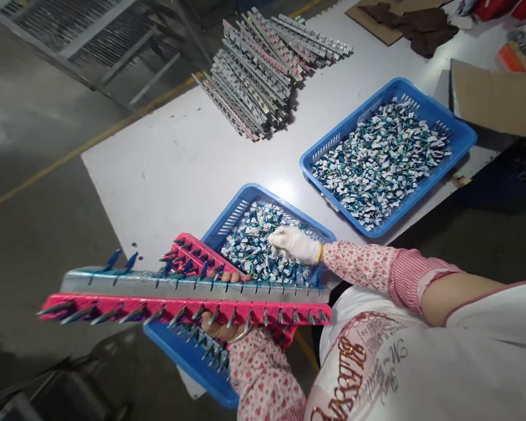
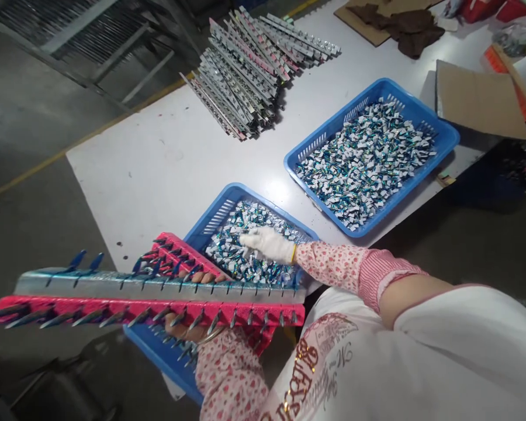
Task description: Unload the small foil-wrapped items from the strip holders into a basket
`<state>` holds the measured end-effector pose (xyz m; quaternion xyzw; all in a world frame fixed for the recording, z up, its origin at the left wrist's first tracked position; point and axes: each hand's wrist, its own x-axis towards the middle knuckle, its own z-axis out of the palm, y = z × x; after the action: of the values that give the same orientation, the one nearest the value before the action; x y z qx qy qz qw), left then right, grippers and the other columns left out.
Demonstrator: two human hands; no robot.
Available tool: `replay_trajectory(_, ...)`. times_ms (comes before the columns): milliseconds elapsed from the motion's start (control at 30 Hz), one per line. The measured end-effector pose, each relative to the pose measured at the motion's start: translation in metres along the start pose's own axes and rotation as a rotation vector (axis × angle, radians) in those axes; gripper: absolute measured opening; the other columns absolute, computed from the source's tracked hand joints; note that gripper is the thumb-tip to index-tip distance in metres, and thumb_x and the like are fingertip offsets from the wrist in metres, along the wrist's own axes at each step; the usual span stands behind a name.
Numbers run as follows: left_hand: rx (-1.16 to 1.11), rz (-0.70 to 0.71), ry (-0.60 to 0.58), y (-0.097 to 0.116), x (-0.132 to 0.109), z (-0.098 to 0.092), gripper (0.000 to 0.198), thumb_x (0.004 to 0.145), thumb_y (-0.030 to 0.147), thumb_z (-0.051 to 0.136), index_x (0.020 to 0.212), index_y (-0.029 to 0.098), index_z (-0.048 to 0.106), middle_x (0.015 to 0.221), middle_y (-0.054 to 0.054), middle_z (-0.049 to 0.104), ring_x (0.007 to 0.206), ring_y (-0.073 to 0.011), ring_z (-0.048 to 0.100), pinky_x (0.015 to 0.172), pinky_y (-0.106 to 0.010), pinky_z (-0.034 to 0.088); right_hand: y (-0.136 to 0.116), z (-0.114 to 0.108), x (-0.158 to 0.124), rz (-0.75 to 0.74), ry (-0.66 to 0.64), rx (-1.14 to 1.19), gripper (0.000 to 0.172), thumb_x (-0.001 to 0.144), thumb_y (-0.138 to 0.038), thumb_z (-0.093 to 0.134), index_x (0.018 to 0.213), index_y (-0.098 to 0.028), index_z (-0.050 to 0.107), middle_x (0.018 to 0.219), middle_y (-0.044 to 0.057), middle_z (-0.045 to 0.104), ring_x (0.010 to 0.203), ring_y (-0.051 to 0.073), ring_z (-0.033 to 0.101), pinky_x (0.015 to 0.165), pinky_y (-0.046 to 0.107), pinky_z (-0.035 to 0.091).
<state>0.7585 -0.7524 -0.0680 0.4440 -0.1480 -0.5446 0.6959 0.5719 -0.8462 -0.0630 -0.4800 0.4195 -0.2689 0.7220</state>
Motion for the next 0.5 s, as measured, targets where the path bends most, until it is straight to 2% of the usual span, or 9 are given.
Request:
replay_trajectory(33, -0.025, 0.032, 0.010, 0.002, 0.000, 0.000, 0.054, 0.061, 0.064, 0.059, 0.104, 0.032, 0.055, 0.096, -0.001, 0.057, 0.095, -0.0234, 0.056, 0.088, -0.044, 0.047, -0.002, -0.007, 0.006, -0.093, 0.070, -0.068, 0.040, 0.087, -0.056, 0.048, 0.083, -0.017, 0.056, 0.072, -0.002, 0.060, 0.054, 0.007, 0.048, 0.049, 0.019, 0.037)
replay_trajectory(100, -0.064, 0.091, 0.023, 0.004, 0.001, 0.001, 0.050, 0.062, 0.057, 0.063, 0.104, 0.032, 0.056, 0.095, 0.000, 0.057, 0.093, -0.0222, 0.057, 0.088, -0.042, 0.047, -0.001, -0.024, 0.019, -0.197, 0.052, -0.321, 0.035, 0.083, -0.052, 0.058, 0.084, -0.017, 0.060, 0.076, -0.001, 0.061, 0.066, 0.010, 0.054, 0.059, 0.021, 0.039)
replay_trajectory(200, -0.090, 0.145, 0.042, 0.006, 0.002, 0.007, 0.051, 0.061, 0.056, 0.062, 0.105, 0.032, 0.055, 0.095, 0.001, 0.057, 0.092, -0.0213, 0.057, 0.088, -0.041, 0.046, 0.016, -0.044, 0.027, -0.100, -0.101, -0.663, 0.036, 0.080, -0.052, 0.064, 0.082, -0.016, 0.063, 0.078, 0.004, 0.062, 0.073, 0.015, 0.055, 0.064, 0.025, 0.039)
replay_trajectory(267, -0.098, 0.160, 0.056, 0.008, 0.002, 0.011, 0.055, 0.057, 0.059, 0.061, 0.105, 0.032, 0.054, 0.095, 0.001, 0.057, 0.091, -0.0214, 0.057, 0.087, -0.041, 0.047, 0.034, -0.046, 0.020, 0.038, -0.195, -0.621, 0.043, 0.085, -0.058, 0.055, 0.088, -0.015, 0.062, 0.079, 0.006, 0.063, 0.069, 0.014, 0.054, 0.061, 0.025, 0.039)
replay_trajectory(367, -0.122, 0.162, 0.075, 0.009, 0.002, 0.015, 0.060, 0.054, 0.063, 0.059, 0.105, 0.032, 0.053, 0.094, 0.002, 0.057, 0.091, -0.0218, 0.058, 0.086, -0.040, 0.047, 0.056, -0.036, 0.002, 0.196, -0.448, -0.320, 0.053, 0.092, -0.064, 0.034, 0.099, -0.017, 0.058, 0.074, 0.001, 0.060, 0.060, 0.011, 0.050, 0.056, 0.023, 0.038)
replay_trajectory(433, -0.161, 0.159, 0.073, 0.010, 0.003, 0.017, 0.060, 0.055, 0.064, 0.059, 0.106, 0.032, 0.053, 0.095, 0.002, 0.058, 0.093, -0.0217, 0.058, 0.085, -0.039, 0.048, 0.061, -0.024, -0.009, 0.145, -0.518, -0.282, 0.052, 0.089, -0.065, 0.041, 0.095, -0.017, 0.059, 0.072, -0.001, 0.058, 0.060, 0.010, 0.047, 0.056, 0.023, 0.037)
replay_trajectory(500, -0.208, 0.161, 0.042, 0.011, 0.007, 0.019, 0.064, 0.052, 0.064, 0.062, 0.107, 0.032, 0.054, 0.096, 0.002, 0.059, 0.094, -0.0223, 0.058, 0.085, -0.038, 0.049, 0.058, -0.014, -0.016, 0.031, -0.465, -0.381, 0.047, 0.085, -0.062, 0.052, 0.085, -0.016, 0.060, 0.071, -0.002, 0.056, 0.062, 0.010, 0.046, 0.057, 0.023, 0.035)
